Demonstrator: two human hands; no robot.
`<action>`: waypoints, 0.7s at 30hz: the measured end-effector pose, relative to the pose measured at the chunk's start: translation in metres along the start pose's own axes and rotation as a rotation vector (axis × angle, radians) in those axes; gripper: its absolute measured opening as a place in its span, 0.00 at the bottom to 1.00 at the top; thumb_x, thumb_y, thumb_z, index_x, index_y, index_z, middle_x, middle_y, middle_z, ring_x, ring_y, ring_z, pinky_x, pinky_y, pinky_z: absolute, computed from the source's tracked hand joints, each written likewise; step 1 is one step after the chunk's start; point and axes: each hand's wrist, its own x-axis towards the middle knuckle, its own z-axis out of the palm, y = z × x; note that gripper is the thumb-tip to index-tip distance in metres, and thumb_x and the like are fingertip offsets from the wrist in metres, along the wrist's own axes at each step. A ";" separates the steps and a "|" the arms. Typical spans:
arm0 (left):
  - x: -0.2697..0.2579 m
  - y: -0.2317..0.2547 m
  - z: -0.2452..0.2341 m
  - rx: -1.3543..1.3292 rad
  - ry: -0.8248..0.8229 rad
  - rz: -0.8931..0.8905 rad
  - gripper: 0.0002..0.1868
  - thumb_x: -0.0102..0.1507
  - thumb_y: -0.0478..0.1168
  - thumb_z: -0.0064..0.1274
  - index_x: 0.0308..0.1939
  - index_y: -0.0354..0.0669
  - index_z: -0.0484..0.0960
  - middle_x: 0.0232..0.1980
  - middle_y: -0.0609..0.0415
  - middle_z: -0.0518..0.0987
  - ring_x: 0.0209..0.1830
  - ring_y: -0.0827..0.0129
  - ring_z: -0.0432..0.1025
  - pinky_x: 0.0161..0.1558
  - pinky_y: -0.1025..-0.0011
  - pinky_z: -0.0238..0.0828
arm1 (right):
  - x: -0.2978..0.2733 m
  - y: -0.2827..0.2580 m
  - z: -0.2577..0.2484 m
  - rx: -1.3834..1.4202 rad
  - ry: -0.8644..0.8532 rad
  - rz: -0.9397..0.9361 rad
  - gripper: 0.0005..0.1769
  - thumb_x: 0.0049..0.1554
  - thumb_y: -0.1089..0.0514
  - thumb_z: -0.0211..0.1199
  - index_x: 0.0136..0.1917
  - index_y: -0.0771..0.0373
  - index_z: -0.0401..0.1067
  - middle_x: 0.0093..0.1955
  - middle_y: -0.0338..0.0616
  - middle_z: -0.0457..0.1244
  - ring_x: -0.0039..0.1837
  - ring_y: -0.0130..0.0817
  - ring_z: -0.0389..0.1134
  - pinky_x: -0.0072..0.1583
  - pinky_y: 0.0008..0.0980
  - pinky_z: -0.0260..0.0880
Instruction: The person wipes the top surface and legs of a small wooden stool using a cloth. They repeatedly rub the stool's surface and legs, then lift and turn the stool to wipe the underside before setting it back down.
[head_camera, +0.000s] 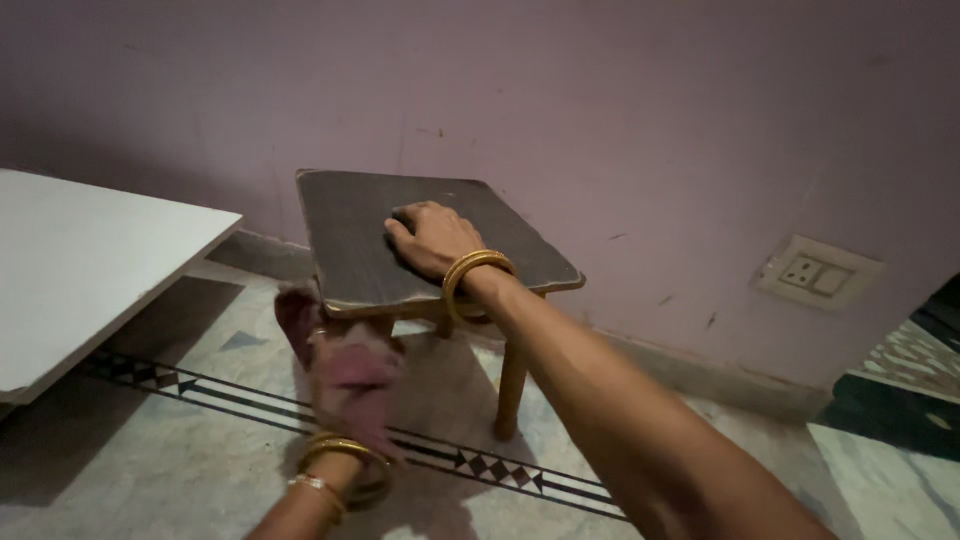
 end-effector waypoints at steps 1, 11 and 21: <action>-0.013 0.002 0.006 0.111 0.011 0.014 0.15 0.64 0.45 0.51 0.47 0.37 0.80 0.45 0.45 0.79 0.43 0.58 0.75 0.47 0.61 0.73 | -0.001 -0.001 0.000 0.005 0.020 -0.006 0.29 0.60 0.40 0.51 0.67 0.57 0.72 0.70 0.50 0.63 0.71 0.48 0.63 0.71 0.46 0.59; -0.066 0.039 0.034 1.061 0.166 0.253 0.14 0.57 0.41 0.58 0.42 0.37 0.85 0.47 0.34 0.82 0.48 0.44 0.77 0.54 0.54 0.74 | -0.010 -0.011 -0.008 0.045 0.047 0.016 0.24 0.60 0.45 0.52 0.60 0.61 0.76 0.59 0.54 0.69 0.62 0.50 0.70 0.66 0.47 0.66; -0.097 0.122 -0.010 1.119 -0.028 0.310 0.27 0.58 0.59 0.61 0.50 0.43 0.83 0.49 0.36 0.83 0.52 0.41 0.77 0.54 0.50 0.74 | -0.016 -0.015 -0.006 0.012 0.203 -0.207 0.20 0.58 0.46 0.56 0.54 0.59 0.79 0.53 0.51 0.71 0.57 0.48 0.71 0.62 0.46 0.69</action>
